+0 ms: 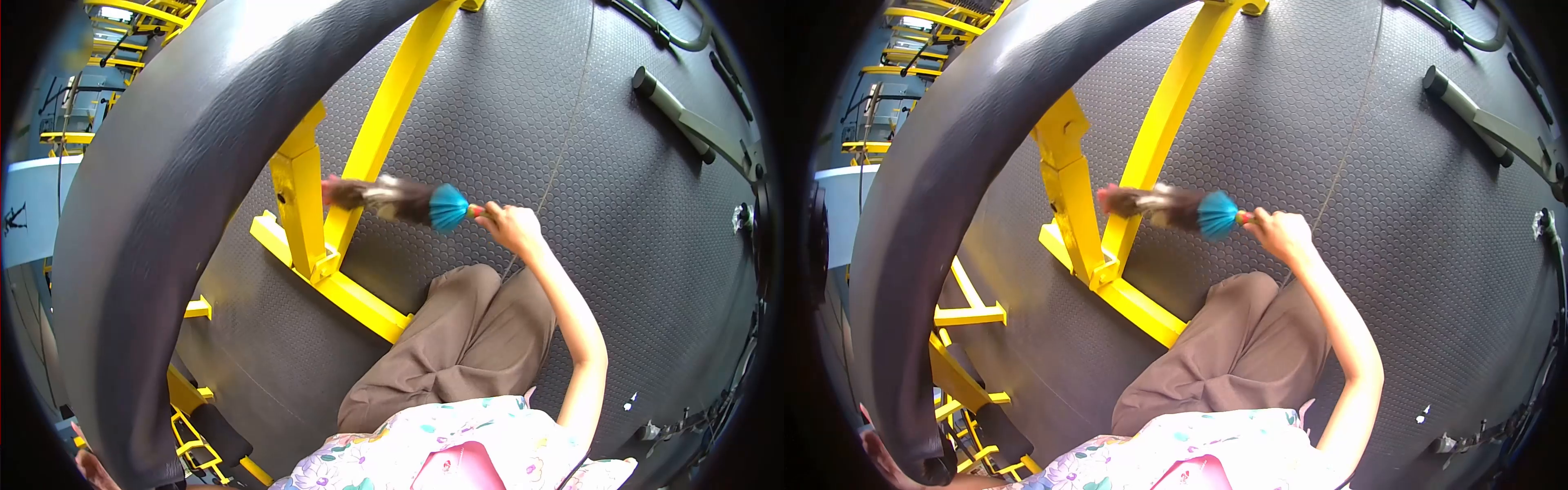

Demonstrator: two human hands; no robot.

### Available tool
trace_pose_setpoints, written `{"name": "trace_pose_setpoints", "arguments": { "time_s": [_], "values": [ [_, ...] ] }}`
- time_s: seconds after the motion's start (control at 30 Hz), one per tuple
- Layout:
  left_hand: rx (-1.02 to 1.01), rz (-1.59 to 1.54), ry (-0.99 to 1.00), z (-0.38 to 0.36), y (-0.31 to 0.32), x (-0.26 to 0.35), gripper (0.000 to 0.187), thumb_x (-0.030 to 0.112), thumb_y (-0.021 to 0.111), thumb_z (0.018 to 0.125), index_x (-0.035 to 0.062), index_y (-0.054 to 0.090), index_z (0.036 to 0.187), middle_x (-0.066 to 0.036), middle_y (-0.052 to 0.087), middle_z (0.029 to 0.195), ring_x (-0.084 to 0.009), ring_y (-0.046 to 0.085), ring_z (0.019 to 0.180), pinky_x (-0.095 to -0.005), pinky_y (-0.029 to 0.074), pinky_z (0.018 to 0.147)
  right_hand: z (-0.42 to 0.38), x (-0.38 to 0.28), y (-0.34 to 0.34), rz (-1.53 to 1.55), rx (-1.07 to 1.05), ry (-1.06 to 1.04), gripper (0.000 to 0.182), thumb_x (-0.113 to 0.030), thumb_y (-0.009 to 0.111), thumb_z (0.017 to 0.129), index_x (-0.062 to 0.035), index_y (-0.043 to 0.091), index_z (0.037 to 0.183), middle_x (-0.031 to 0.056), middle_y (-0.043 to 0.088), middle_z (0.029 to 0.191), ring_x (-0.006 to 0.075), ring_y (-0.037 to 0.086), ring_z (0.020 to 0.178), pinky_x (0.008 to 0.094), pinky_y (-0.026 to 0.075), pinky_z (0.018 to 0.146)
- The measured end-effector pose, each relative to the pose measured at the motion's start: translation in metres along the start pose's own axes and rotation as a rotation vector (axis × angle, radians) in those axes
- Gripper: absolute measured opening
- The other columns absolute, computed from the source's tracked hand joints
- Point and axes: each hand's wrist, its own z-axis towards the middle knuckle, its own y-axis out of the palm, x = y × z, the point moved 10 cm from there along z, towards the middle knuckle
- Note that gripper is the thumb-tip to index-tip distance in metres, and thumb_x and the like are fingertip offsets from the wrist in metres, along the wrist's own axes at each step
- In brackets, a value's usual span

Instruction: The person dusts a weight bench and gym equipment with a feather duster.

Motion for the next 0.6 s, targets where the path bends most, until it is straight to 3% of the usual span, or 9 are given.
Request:
{"name": "trace_pose_setpoints", "arguments": {
  "time_s": [0.2,0.23,0.33,0.47,0.5,0.6],
  "values": [
    [-0.026,0.007,0.038,0.050,0.023,0.021,0.041,0.021,0.033,0.090,0.0043,0.043,0.126,-0.009,0.041,0.133,-0.0200,0.039,0.123,-0.0283,0.033,0.100,0.044,0.116,-0.034,0.054,0.298,0.336,0.034,-0.046,0.048,0.085,-0.0124,0.051,0.088,0.0127,0.059,0.059,0.0326,0.061,0.057,0.0434,0.047,0.049],
    [-0.032,0.009,0.036,0.056,0.027,0.026,0.041,0.021,0.033,0.090,0.0043,0.043,0.126,-0.009,0.041,0.133,-0.0200,0.039,0.123,-0.0283,0.033,0.100,0.048,0.122,-0.043,0.063,0.389,0.388,0.033,-0.044,0.048,0.085,-0.0118,0.050,0.090,0.0134,0.060,0.061,0.0332,0.061,0.059,0.0440,0.047,0.049],
    [-0.057,0.019,0.031,0.065,0.041,0.041,0.041,0.021,0.032,0.090,0.0044,0.043,0.126,-0.009,0.041,0.133,-0.0200,0.039,0.123,-0.0284,0.033,0.100,0.063,0.116,-0.035,0.174,0.375,0.425,0.032,-0.043,0.048,0.086,-0.0110,0.049,0.091,0.0141,0.059,0.060,0.0335,0.060,0.058,0.0446,0.046,0.049],
    [-0.063,0.014,0.032,0.083,0.060,0.062,0.042,0.021,0.032,0.090,0.0045,0.043,0.126,-0.009,0.040,0.133,-0.0199,0.039,0.123,-0.0284,0.033,0.100,0.062,0.089,-0.006,0.071,0.201,0.070,0.031,-0.044,0.051,0.084,-0.0138,0.050,0.090,0.0127,0.057,0.058,0.0318,0.059,0.052,0.0410,0.047,0.045],
    [-0.061,0.016,0.029,0.087,0.064,0.066,0.042,0.021,0.032,0.090,0.0046,0.043,0.126,-0.009,0.040,0.133,-0.0199,0.039,0.123,-0.0284,0.033,0.100,0.063,0.089,0.000,-0.056,0.133,0.037,0.030,-0.045,0.052,0.083,-0.0153,0.050,0.090,0.0105,0.057,0.058,0.0298,0.059,0.051,0.0389,0.047,0.044],
    [-0.062,0.021,0.016,0.092,0.075,0.078,0.042,0.022,0.032,0.090,0.0047,0.043,0.126,-0.009,0.040,0.133,-0.0199,0.039,0.123,-0.0284,0.033,0.100,0.075,0.115,-0.011,-0.070,0.187,0.026,0.031,-0.046,0.052,0.082,-0.0156,0.050,0.090,0.0102,0.057,0.058,0.0292,0.059,0.050,0.0392,0.047,0.044]
  ]
}}
